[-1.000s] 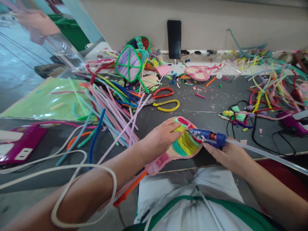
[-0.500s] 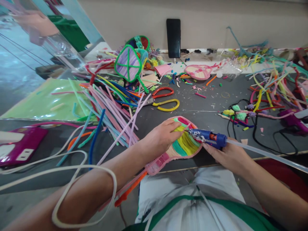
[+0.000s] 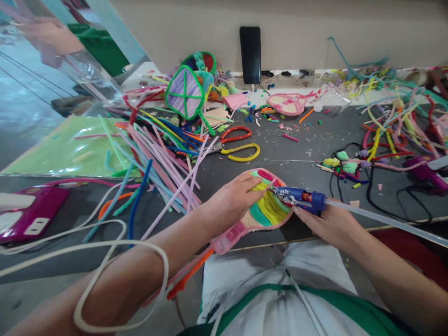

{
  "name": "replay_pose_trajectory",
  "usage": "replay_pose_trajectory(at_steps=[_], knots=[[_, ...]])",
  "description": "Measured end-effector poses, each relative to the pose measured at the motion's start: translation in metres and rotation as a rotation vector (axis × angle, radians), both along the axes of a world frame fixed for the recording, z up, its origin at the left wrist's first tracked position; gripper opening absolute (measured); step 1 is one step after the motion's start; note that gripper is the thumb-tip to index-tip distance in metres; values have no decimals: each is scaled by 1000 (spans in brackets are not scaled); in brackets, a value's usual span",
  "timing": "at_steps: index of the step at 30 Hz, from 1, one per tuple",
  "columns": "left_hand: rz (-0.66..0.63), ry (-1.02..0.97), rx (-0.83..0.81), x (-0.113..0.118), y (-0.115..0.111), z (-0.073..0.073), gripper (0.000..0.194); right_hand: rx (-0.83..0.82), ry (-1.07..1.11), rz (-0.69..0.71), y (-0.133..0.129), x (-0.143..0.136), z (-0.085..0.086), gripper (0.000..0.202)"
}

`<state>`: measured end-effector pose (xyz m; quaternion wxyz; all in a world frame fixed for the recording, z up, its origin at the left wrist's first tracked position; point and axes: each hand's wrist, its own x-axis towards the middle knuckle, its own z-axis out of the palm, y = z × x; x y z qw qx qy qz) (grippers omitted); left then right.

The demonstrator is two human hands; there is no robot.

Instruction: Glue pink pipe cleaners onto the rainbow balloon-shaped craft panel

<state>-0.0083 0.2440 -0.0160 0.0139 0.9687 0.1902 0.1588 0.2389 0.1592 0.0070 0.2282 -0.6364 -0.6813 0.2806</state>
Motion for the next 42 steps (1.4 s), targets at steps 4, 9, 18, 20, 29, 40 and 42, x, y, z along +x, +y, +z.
replay_pose_trajectory(at_steps=[4,9,18,20,29,40,42], knots=[[0,-52,-40,-1,1,-1,29,-40,22,-13,1,-1,2,29],[-13,-114,-46,-1,3,-2,22,-43,36,-21,2,-2,3,32],[-21,-139,-34,-1,3,0,24,-7,48,-13,1,1,0,31],[-18,-138,-34,0,3,2,23,7,33,-6,1,1,-3,31],[73,-138,-131,2,-2,2,16,-70,330,-86,-9,6,-6,30],[59,-194,-229,-4,5,0,23,-39,644,-156,-17,11,-14,36],[66,-193,-251,-7,6,1,24,-47,657,-171,-17,13,-19,35]])
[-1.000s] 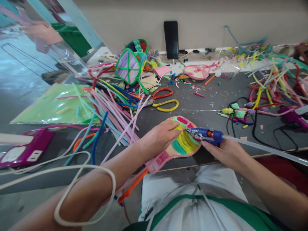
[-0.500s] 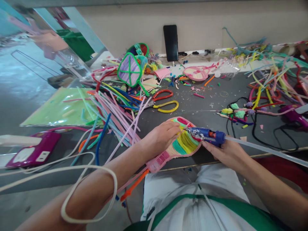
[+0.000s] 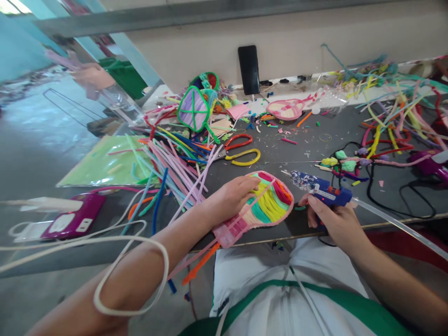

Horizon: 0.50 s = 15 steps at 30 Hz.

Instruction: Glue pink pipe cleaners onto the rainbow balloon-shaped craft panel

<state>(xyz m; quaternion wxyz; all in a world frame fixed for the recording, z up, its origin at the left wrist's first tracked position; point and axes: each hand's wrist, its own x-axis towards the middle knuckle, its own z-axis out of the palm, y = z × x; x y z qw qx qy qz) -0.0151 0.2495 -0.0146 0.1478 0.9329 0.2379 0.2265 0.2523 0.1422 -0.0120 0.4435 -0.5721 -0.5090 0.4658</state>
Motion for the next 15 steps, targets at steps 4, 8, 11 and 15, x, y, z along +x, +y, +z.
replay_pose_trajectory(at_steps=[4,8,11,15], knots=[[21,17,-20,-10,0,10,21,15,32,10,0,5,-9,31],[173,12,-44,-25,-7,37,18,38,52,5,-1,7,-14,28],[360,68,-58,-34,-21,58,17,38,77,2,-1,7,-15,27],[487,93,-51,-35,-50,66,17,36,87,22,-1,6,-15,27]])
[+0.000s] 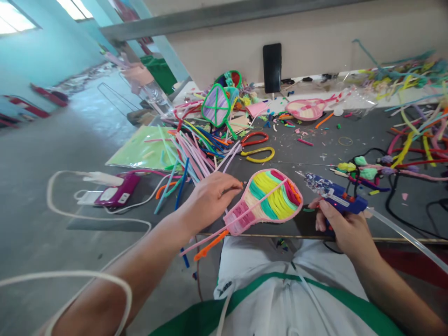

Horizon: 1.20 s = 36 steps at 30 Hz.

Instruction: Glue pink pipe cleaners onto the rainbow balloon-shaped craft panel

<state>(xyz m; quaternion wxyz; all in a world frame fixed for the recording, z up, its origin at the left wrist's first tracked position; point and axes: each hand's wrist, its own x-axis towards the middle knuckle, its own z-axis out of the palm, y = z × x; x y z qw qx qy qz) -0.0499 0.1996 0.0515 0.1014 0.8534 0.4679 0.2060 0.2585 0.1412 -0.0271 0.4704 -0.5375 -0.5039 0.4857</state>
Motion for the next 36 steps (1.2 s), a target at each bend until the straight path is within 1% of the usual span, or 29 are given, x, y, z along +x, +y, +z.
replay_pose_trajectory(at_steps=[4,7,9,12,16,18,23,27,31,36], knots=[[31,24,-12,4,-25,-7,17,8,-15,-8,0,0,2,27],[42,23,-28,7,-33,-13,18,-17,-26,-2,-1,1,4,27],[16,26,-43,10,-33,-16,18,-26,-33,9,-1,1,5,27],[-70,40,-54,14,-25,-21,18,-21,-42,15,-1,1,5,27],[-220,114,-78,19,-11,-24,27,-26,-22,6,0,1,5,28],[-264,179,-99,21,-5,-26,31,-31,-25,8,0,1,4,28],[-278,326,-104,22,-1,-33,35,-40,-40,13,-1,1,2,28],[-268,346,-106,21,-7,-37,40,-40,-44,9,-1,0,4,29],[-222,334,-131,23,-11,-35,44,-45,-71,17,0,0,5,29],[-206,339,-137,26,-14,-31,41,-41,-66,12,0,-1,5,28]])
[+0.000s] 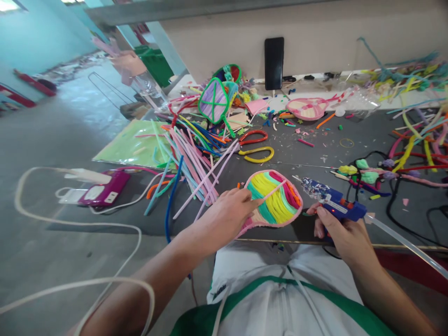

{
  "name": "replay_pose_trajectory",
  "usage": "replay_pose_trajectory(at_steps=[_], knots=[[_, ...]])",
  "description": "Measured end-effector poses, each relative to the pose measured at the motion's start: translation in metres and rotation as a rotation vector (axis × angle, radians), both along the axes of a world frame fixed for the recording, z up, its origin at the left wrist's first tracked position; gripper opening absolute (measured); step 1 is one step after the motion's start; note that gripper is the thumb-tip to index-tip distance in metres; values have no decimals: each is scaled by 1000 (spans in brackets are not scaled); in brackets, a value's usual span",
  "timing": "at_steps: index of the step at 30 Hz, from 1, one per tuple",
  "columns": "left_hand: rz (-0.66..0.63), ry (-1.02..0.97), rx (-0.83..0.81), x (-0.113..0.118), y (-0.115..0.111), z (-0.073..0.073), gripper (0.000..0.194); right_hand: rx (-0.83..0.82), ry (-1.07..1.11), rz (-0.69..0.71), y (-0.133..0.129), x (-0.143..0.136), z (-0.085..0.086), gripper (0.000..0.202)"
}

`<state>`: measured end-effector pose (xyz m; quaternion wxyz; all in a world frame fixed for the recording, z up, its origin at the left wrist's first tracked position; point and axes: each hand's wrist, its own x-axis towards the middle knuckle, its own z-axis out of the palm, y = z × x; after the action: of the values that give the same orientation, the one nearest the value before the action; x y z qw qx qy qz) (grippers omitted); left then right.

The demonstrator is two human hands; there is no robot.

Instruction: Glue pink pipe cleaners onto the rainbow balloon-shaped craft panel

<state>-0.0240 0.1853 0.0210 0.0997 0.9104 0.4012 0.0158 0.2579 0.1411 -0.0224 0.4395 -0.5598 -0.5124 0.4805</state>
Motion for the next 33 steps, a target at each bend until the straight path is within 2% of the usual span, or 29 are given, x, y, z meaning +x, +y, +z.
replay_pose_trajectory(at_steps=[9,14,17,23,27,33], knots=[[38,121,45,10,-10,10,47,-12,-45,32,1,3,-1,31],[162,192,118,24,-23,10,42,-145,-251,96,-2,7,2,36],[237,151,166,31,-32,4,37,-140,-348,76,-4,0,9,40],[356,-10,193,33,-43,-17,40,42,-543,108,-3,-13,16,27],[368,-49,209,31,-46,-26,52,123,-650,150,-2,-13,15,25],[357,-41,259,29,-48,-31,46,146,-692,167,0,-17,16,26]])
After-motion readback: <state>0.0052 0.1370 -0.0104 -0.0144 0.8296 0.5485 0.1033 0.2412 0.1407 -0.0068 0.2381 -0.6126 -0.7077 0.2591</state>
